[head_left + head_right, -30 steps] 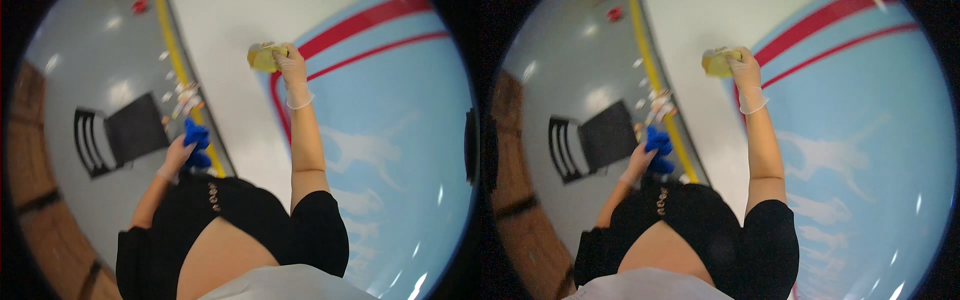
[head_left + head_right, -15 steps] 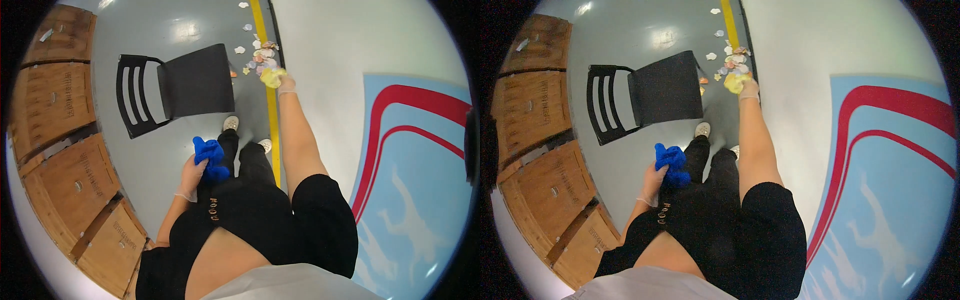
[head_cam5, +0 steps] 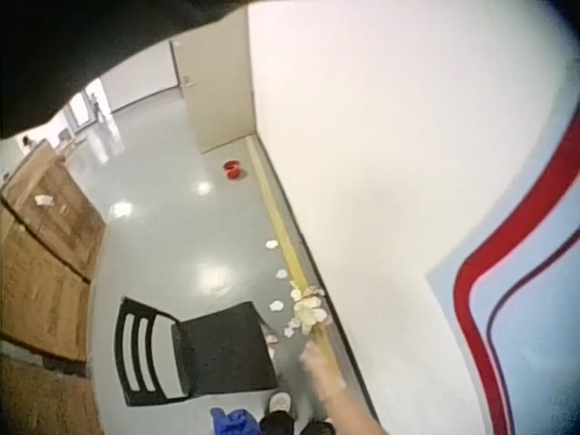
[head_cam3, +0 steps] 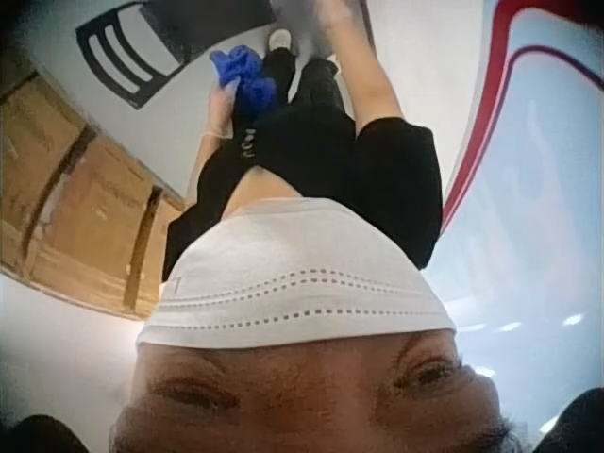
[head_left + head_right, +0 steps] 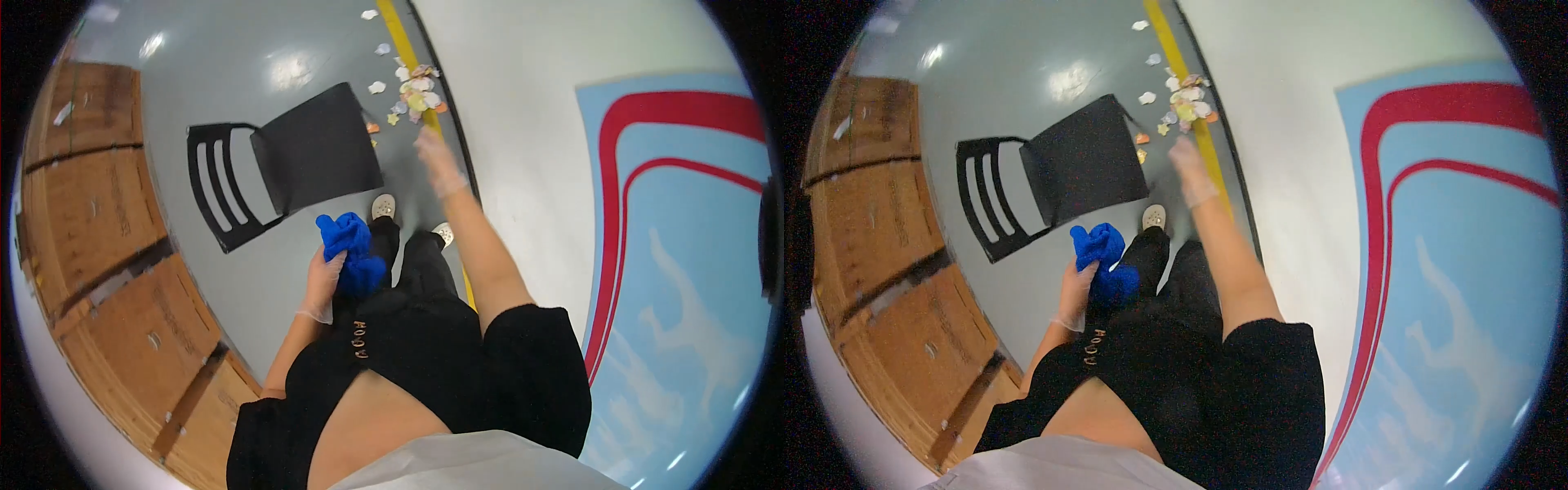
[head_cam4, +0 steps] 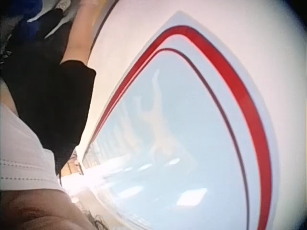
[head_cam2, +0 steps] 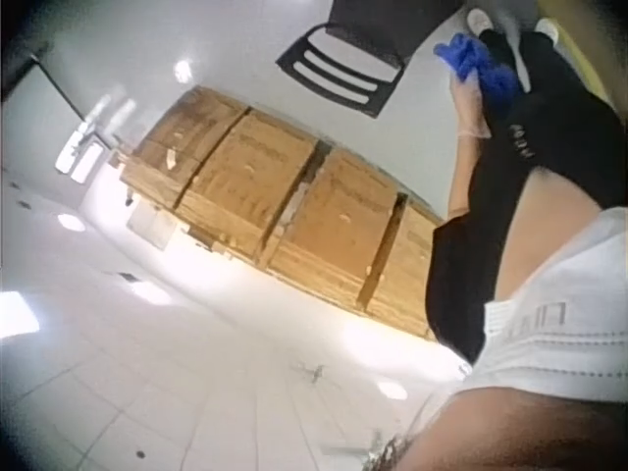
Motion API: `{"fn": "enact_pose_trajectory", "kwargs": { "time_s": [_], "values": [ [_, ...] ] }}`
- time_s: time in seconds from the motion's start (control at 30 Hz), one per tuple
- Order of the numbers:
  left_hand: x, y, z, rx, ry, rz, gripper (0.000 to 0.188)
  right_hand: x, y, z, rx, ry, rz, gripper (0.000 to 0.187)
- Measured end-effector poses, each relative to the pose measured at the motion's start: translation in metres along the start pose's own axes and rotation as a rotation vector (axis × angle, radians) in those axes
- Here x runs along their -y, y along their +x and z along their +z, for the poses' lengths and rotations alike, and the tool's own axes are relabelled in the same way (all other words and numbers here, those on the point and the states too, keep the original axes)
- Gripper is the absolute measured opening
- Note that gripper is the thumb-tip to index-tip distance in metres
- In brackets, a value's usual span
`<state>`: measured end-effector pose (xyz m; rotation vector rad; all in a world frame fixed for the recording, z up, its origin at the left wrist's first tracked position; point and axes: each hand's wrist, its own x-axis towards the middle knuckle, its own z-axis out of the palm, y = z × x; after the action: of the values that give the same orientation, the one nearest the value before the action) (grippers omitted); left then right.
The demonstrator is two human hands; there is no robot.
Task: Cleaning a blue wall mural and various posted documents with a blue cloth.
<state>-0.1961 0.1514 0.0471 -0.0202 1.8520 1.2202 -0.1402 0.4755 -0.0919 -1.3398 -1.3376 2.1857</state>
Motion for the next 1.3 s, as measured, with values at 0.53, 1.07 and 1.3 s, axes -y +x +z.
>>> {"fn": "enact_pose_trajectory", "kwargs": {
  "time_s": [0.53,1.07,1.3],
  "values": [
    [-0.173,-0.027,0.178,1.063,-0.298,0.635,0.067,0.24,-0.313,-0.082,-0.334,-0.382,-0.905,0.058],
    [-0.129,-0.024,0.213,1.157,0.108,0.525,0.048,0.419,-0.475,-0.209,-2.017,-1.715,-1.327,0.039],
    [-0.149,-0.037,0.244,1.278,0.282,0.583,0.045,0.431,-0.457,-0.208,-1.528,-2.117,-1.455,0.021]
  ]
}}
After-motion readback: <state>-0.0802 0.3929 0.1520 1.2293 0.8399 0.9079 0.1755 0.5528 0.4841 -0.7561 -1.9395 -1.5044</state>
